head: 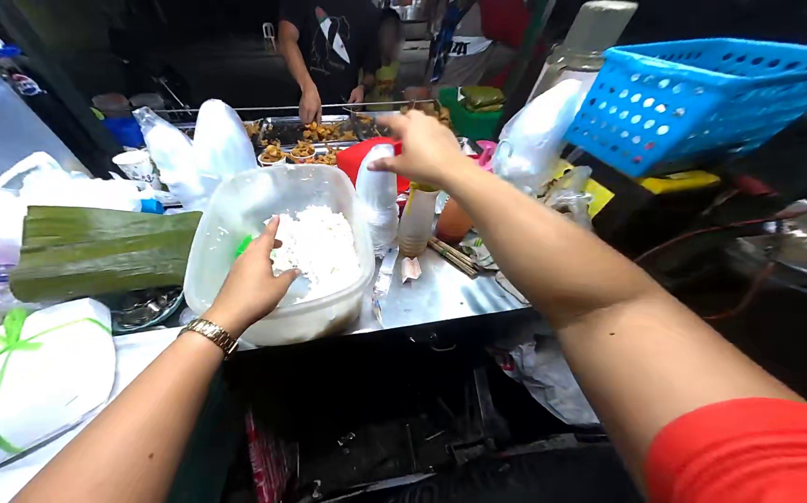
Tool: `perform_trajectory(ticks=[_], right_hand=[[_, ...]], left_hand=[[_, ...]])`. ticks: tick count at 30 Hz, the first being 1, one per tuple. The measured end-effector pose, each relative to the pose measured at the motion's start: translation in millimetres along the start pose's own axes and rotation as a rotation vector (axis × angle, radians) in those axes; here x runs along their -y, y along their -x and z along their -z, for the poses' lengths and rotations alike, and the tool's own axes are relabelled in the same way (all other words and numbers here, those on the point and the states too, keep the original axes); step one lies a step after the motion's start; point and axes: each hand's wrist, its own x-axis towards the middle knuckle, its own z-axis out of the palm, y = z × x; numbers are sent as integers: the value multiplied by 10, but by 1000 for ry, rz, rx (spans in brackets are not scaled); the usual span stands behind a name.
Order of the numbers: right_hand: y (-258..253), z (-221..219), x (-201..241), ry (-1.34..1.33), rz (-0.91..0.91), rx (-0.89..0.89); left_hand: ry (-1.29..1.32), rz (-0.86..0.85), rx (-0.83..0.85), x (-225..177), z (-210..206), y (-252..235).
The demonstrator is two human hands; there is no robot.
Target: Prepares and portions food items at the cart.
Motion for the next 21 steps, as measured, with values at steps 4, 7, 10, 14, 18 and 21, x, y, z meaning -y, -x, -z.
perform_trajectory(ticks=[4,7,10,14,18,21], right_hand=[[-153,-20,26,-22,-78,-156],[-164,132,65,-332,-28,-524],[-74,255,268,-860,-49,-644],[299,153,626,-1339,-101,-412],[591,-298,861,-1486,-226,-142],[663,-541,810,-1403,-356,27]], left_hand=[[23,45,-28,-17,17,-6],[56,22,-37,-22,39,-17],[160,24,-107,-113,145,-18],[457,-74,-216,-202,219,5],[909,-208,-109,-362,260,97],[811,-84,-271,-381,358,105]])
